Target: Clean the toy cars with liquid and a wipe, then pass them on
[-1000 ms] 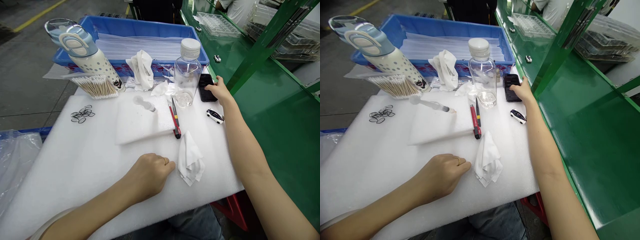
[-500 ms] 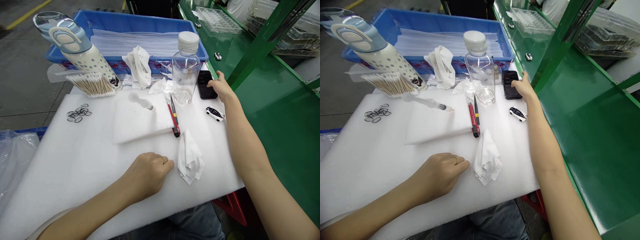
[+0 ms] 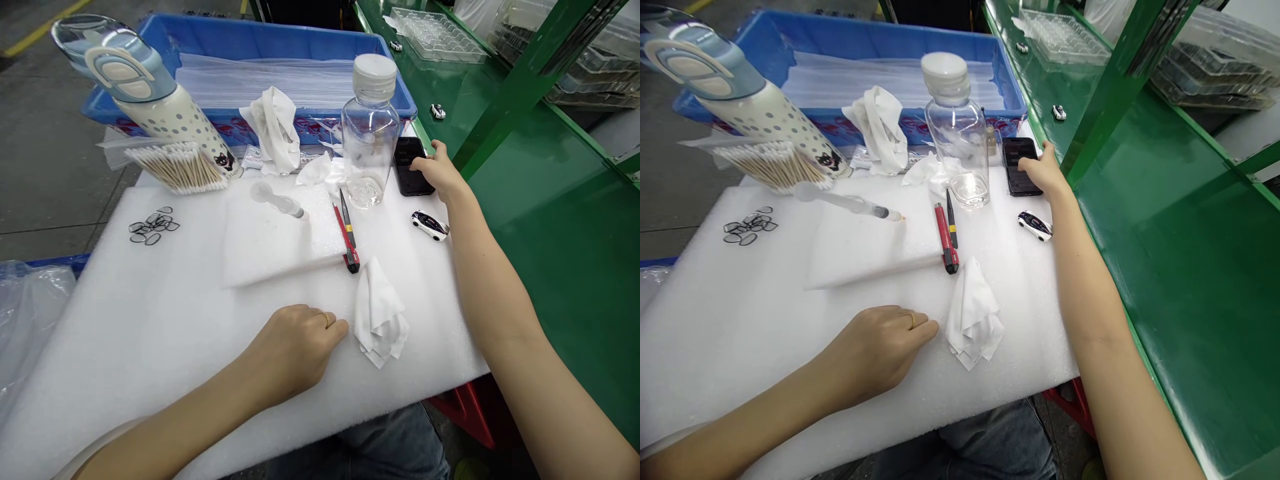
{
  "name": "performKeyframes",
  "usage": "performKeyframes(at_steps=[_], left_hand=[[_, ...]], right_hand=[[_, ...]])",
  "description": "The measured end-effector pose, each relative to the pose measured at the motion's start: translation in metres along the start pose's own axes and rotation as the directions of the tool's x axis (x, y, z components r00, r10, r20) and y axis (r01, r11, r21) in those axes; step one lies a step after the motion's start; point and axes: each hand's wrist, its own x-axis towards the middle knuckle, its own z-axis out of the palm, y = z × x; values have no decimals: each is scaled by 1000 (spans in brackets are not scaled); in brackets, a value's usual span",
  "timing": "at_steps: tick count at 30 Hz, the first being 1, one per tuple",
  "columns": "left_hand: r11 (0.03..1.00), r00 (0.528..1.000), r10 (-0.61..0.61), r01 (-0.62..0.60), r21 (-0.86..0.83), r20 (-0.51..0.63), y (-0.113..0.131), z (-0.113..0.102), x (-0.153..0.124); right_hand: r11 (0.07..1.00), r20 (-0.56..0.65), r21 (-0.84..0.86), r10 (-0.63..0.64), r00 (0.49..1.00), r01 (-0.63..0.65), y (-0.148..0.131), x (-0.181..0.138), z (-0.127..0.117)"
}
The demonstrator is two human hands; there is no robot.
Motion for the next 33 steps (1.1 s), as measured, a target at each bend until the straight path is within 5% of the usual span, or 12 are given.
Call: performKeyframes(at_steps=[3, 20, 33], left_hand=[[1000, 999, -21, 20, -14, -37, -1, 4, -2], [1000, 999, -9, 8, -22, -32, -1, 0, -1], [1000, 1000, -14, 14, 9, 0, 3, -1, 3]], right_hand=[[993, 1, 27, 117, 993, -117, -8, -8, -3], [993, 59, 100, 50, 997, -56, -5, -12, -8], [990, -96, 26, 140, 985, -139, -9, -6, 5]])
